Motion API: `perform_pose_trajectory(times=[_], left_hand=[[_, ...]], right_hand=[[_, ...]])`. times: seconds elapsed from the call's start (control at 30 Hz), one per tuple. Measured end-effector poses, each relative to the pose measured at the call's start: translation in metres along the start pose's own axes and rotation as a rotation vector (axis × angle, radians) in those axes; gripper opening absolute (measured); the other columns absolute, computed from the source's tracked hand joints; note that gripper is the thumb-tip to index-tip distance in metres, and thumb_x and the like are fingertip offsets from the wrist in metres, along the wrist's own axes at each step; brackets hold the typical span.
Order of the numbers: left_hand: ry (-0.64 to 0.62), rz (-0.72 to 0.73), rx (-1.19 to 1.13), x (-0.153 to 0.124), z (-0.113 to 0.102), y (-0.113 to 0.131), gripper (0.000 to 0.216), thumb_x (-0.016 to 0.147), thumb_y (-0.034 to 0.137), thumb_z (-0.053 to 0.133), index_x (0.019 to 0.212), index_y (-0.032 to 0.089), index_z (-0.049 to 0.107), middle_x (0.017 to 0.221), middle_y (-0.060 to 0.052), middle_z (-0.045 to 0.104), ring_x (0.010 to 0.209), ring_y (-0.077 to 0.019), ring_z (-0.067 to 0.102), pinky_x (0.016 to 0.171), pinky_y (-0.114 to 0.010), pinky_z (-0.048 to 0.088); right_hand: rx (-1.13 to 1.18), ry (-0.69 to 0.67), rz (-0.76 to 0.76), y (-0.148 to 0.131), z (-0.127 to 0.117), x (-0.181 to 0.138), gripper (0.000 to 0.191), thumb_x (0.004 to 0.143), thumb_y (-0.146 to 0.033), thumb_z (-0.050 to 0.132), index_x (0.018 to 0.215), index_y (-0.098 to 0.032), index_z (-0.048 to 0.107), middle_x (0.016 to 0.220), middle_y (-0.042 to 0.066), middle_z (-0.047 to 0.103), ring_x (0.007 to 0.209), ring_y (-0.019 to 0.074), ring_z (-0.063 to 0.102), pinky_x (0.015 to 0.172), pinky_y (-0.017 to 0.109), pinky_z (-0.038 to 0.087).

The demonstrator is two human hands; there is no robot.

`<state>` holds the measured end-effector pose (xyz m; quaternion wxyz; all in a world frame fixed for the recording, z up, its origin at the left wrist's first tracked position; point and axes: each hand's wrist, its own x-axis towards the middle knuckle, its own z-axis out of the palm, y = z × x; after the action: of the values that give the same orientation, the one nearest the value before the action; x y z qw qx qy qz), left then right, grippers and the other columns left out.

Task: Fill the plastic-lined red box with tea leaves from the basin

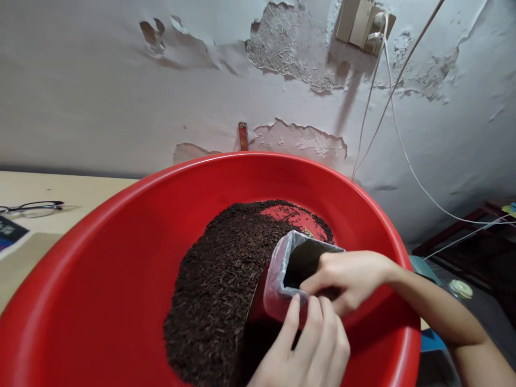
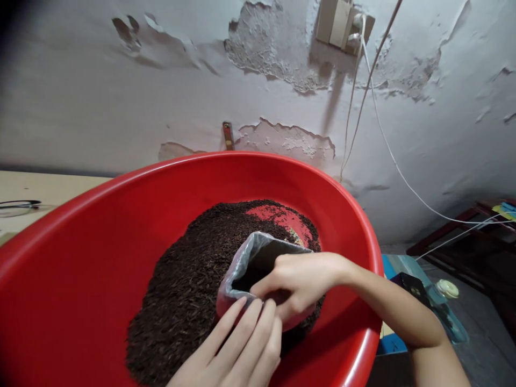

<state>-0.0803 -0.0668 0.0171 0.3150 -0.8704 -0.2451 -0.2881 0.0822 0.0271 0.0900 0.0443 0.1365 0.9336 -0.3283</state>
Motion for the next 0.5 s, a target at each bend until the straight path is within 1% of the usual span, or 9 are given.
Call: perform_pose_trajectory(times=[0.03,0.1,0.2,0.27,0.3,0.33,0.37,0.43,0.5], left_hand=[[-0.039,-0.014,0.009,-0.001,-0.001,-0.001,0.024,0.088,0.023,0.043,0.102,0.011,0.057,0.103,-0.008,0.061,0.100,-0.0206,0.054,0.099,-0.039,0.035],[-0.060,-0.009,0.012,-0.003,-0.002,-0.004,0.024,0.088,0.023,0.043,0.103,0.010,0.057,0.102,-0.008,0.061,0.102,-0.0211,0.053,0.101,-0.040,0.032],[-0.073,0.029,0.010,0.000,-0.002,-0.007,0.025,0.088,0.021,0.041,0.106,0.011,0.055,0.103,-0.008,0.060,0.103,-0.0213,0.052,0.099,-0.040,0.033],[-0.068,0.021,0.004,0.005,-0.001,-0.010,0.024,0.087,0.020,0.041,0.105,0.011,0.055,0.103,-0.009,0.060,0.100,-0.0218,0.053,0.094,-0.039,0.037],[-0.073,0.012,-0.010,0.007,0.000,-0.012,0.023,0.086,0.019,0.043,0.103,0.011,0.055,0.102,-0.009,0.060,0.096,-0.0218,0.054,0.089,-0.037,0.039],[-0.095,0.004,-0.033,0.010,0.001,-0.014,0.021,0.085,0.020,0.044,0.100,0.012,0.055,0.098,-0.008,0.061,0.090,-0.0211,0.056,0.083,-0.036,0.042],[-0.136,-0.006,-0.057,0.012,0.003,-0.016,0.018,0.084,0.021,0.045,0.097,0.012,0.055,0.090,-0.007,0.061,0.081,-0.0202,0.057,0.075,-0.034,0.044],[-0.253,-0.006,-0.098,0.014,0.006,-0.020,0.011,0.081,0.021,0.049,0.088,0.013,0.054,0.072,-0.003,0.058,0.062,-0.0179,0.055,0.057,-0.032,0.043],[-0.359,0.015,-0.142,0.016,0.008,-0.023,0.003,0.076,0.015,0.053,0.076,0.016,0.050,0.060,0.000,0.052,0.051,-0.0165,0.051,0.047,-0.029,0.038]], right_hand=[[0.035,-0.043,-0.015,0.002,0.002,0.002,0.006,0.075,-0.015,0.055,0.080,-0.013,0.053,0.059,-0.006,0.041,0.050,0.0042,0.032,0.050,0.014,0.030],[0.155,-0.122,-0.030,0.008,0.000,0.003,0.010,0.075,-0.018,0.058,0.083,-0.012,0.054,0.061,-0.004,0.047,0.052,0.0043,0.040,0.053,0.014,0.034],[0.437,-0.270,-0.042,0.022,-0.009,-0.002,0.018,0.075,-0.024,0.062,0.085,-0.010,0.056,0.070,0.001,0.057,0.061,0.0063,0.052,0.060,0.015,0.041],[0.552,-0.266,-0.031,0.031,-0.014,-0.006,0.022,0.074,-0.026,0.064,0.087,-0.009,0.059,0.076,0.003,0.061,0.067,0.0082,0.056,0.065,0.017,0.044],[0.597,-0.219,-0.030,0.033,-0.015,-0.007,0.022,0.074,-0.026,0.064,0.086,-0.008,0.060,0.076,0.004,0.062,0.068,0.0089,0.057,0.066,0.019,0.044],[0.649,-0.138,-0.040,0.036,-0.015,-0.008,0.021,0.075,-0.026,0.063,0.084,-0.008,0.061,0.074,0.004,0.062,0.068,0.0096,0.057,0.066,0.020,0.045],[0.708,-0.024,-0.061,0.037,-0.014,-0.008,0.020,0.076,-0.027,0.062,0.081,-0.008,0.061,0.071,0.004,0.062,0.066,0.0100,0.058,0.065,0.021,0.045],[0.829,0.292,-0.113,0.039,-0.012,-0.006,0.021,0.079,-0.029,0.058,0.072,-0.009,0.060,0.060,0.003,0.060,0.056,0.0100,0.056,0.056,0.022,0.044],[0.891,0.642,-0.125,0.042,-0.012,-0.004,0.023,0.078,-0.029,0.056,0.064,-0.011,0.056,0.052,0.000,0.055,0.047,0.0086,0.050,0.048,0.020,0.039]])
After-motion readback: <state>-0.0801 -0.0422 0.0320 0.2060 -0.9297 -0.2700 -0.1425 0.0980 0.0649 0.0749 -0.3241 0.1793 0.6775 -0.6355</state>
